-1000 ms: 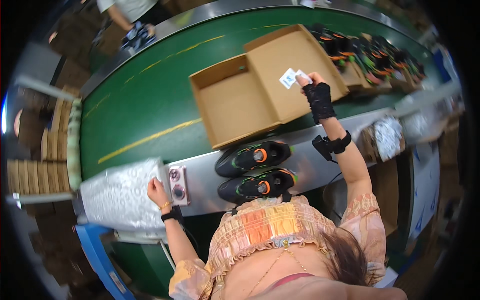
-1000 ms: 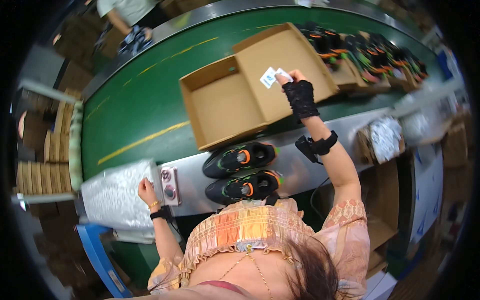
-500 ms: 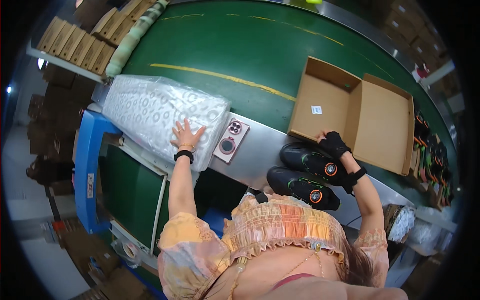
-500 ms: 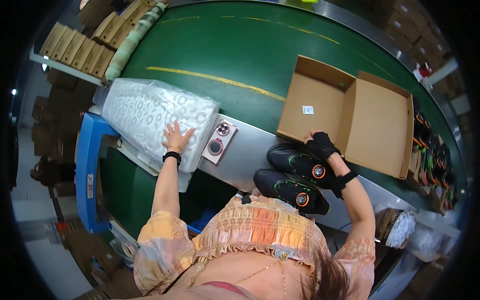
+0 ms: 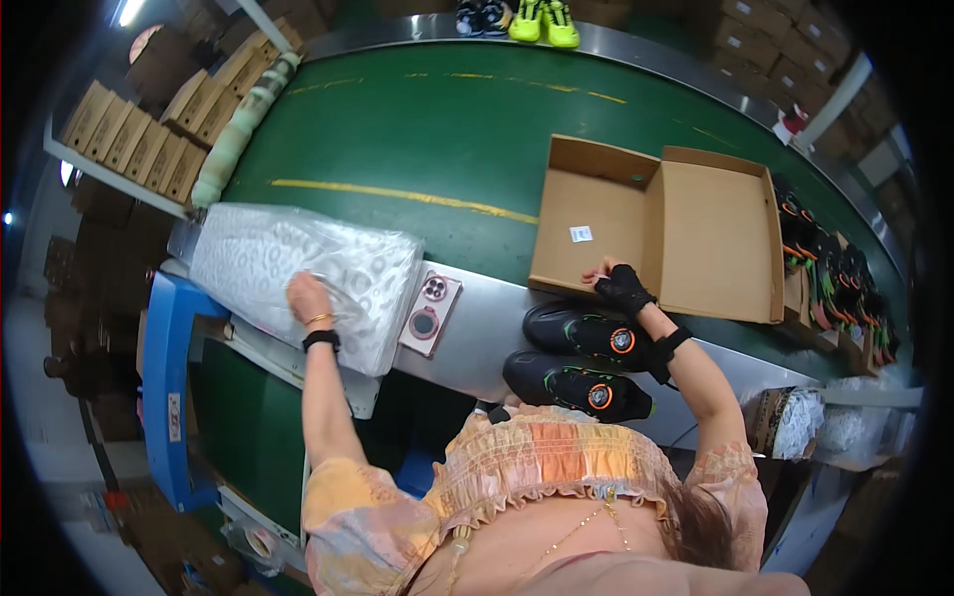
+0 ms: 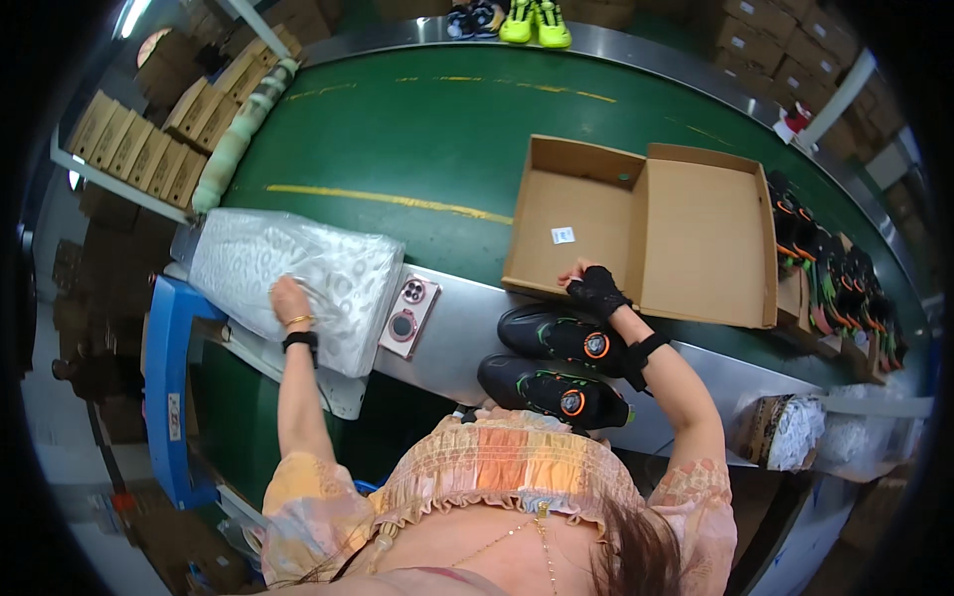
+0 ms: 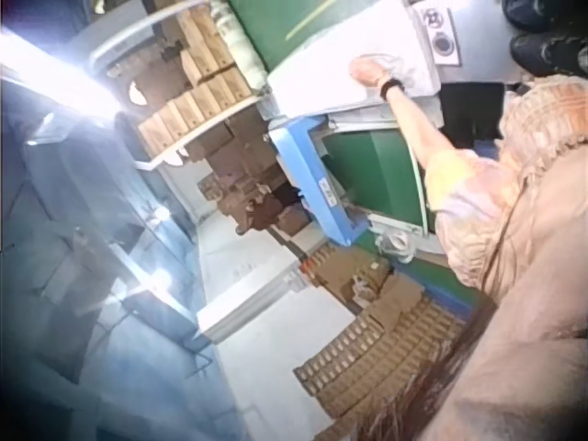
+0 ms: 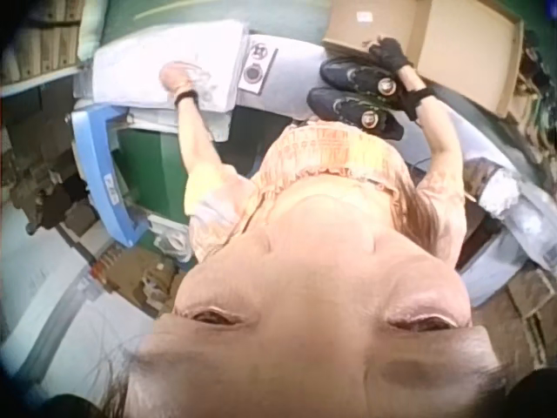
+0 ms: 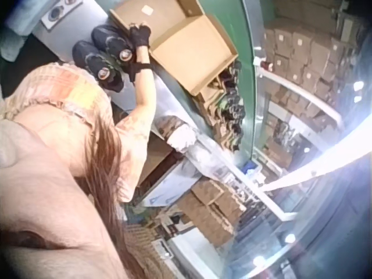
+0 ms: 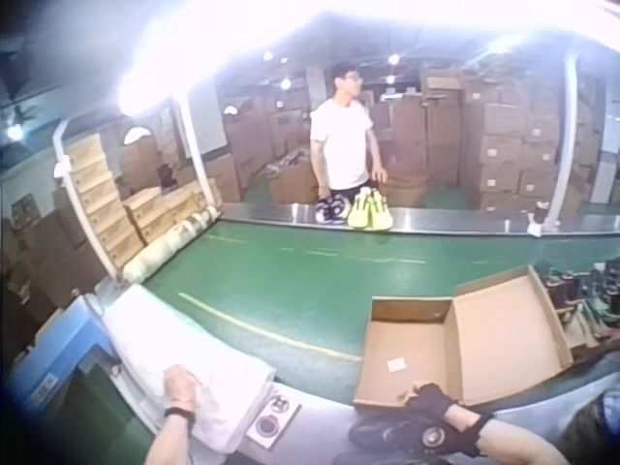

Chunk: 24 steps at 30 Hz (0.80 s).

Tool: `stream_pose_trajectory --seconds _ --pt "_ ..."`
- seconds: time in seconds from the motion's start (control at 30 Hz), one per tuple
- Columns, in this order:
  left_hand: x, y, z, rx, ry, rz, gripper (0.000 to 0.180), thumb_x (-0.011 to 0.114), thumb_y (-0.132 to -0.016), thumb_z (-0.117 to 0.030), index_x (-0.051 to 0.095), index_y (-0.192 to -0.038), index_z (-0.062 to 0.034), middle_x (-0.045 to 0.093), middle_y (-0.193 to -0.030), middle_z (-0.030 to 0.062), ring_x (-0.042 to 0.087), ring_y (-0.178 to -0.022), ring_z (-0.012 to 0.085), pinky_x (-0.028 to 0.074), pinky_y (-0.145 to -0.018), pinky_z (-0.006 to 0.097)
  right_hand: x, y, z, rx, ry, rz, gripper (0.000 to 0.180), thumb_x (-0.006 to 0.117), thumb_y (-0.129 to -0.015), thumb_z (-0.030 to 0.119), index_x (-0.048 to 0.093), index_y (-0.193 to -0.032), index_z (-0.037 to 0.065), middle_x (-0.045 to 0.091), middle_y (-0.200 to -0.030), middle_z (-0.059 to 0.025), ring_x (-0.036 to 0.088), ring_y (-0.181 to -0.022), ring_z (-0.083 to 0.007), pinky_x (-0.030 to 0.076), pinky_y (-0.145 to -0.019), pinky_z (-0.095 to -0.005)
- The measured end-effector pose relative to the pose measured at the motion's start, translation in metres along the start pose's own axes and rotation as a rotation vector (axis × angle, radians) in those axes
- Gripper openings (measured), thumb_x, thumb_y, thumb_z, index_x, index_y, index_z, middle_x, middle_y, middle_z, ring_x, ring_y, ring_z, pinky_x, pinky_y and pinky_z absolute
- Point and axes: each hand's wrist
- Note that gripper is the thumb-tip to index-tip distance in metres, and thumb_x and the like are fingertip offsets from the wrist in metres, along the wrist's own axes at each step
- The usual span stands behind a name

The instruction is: Packing pairs of athletic shoes into cardboard boxes with tissue paper.

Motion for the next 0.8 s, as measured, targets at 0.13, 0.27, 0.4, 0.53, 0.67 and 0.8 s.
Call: stream_pose_trajectory --seconds 0.13,0.27,0.4,0.53,0.67,0.8 --pt "-0.129 -0.036 -0.057 0.043 0.667 -0.239 0.021 0.040 -0.087 -0.016 0.049 -0.075 -0.0006 0.048 -0.064 0.0108 0.049 -0.062 0.0239 0.039 -0.054 0.035 -0.009 0.007 0.061 0.174 -0.065 0.063 0.020 0.049 -0.075 0.002 0.047 -0.095 0.003 0.056 -0.097 -0.0134 0.058 -0.075 -0.0126 0.047 -0.058 -0.0248" --pt "-0.192 -0.013 -0.159 0.235 1.434 0.044 0.019 0.038 -0.088 -0.016 0.049 -0.092 -0.0010 0.044 -0.063 0.0001 0.044 -0.060 0.0109 0.038 -0.052 0.026 0.008 0.022 0.153 -0.200 0.272 0.267 0.060 0.060 -0.070 0.008 0.034 -0.123 0.006 0.054 -0.105 -0.0080 0.057 -0.072 -0.0126 0.045 -0.064 -0.0257" --pt "-0.225 0.043 -0.281 0.385 1.637 0.517 0.030 0.037 -0.087 -0.022 0.045 -0.106 0.0004 0.048 -0.075 0.0013 0.046 -0.064 0.0066 0.040 -0.055 0.021 0.027 0.039 0.196 -0.228 -0.178 0.230 0.064 0.068 -0.068 0.016 0.036 -0.122 0.007 0.049 -0.108 -0.0087 0.050 -0.063 -0.0104 0.044 -0.064 -0.0260" --pt "-0.222 0.088 -0.372 0.421 1.754 0.700 0.039 0.050 -0.084 -0.028 0.044 -0.107 0.0037 0.051 -0.088 0.0077 0.050 -0.079 0.0129 0.042 -0.068 0.025 0.009 0.027 0.165 -0.033 -0.406 -0.358 0.018 0.057 -0.079 0.025 0.054 -0.085 0.009 0.044 -0.051 0.0014 0.044 -0.042 -0.0072 0.035 -0.037 -0.0198" --pt "-0.179 0.109 -0.396 0.926 1.395 0.292 0.044 0.054 -0.080 -0.031 0.046 -0.108 0.0025 0.045 -0.111 0.0229 0.043 -0.104 0.0362 0.036 -0.086 0.038 -0.108 0.035 0.084 -0.070 -0.710 -0.681 0.017 0.058 -0.080 0.027 0.050 -0.080 0.012 0.047 -0.059 0.0015 0.046 -0.048 -0.0084 0.040 -0.044 -0.0206" --pt "-0.118 0.115 -0.383 1.122 0.759 0.245 0.048 0.052 -0.079 -0.037 0.045 -0.111 -0.0025 0.044 -0.113 0.0199 0.037 -0.111 0.0333 0.031 -0.087 0.049 -0.238 0.106 0.031 -0.148 -0.761 -1.110 0.019 0.058 -0.080 0.026 0.046 -0.085 0.012 0.046 -0.059 0.0000 0.045 -0.049 -0.0100 0.036 -0.041 -0.0195"
Point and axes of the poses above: each hand's wrist, its own y-axis away from the middle knuckle, its own x-axis out of the palm, z = x × y
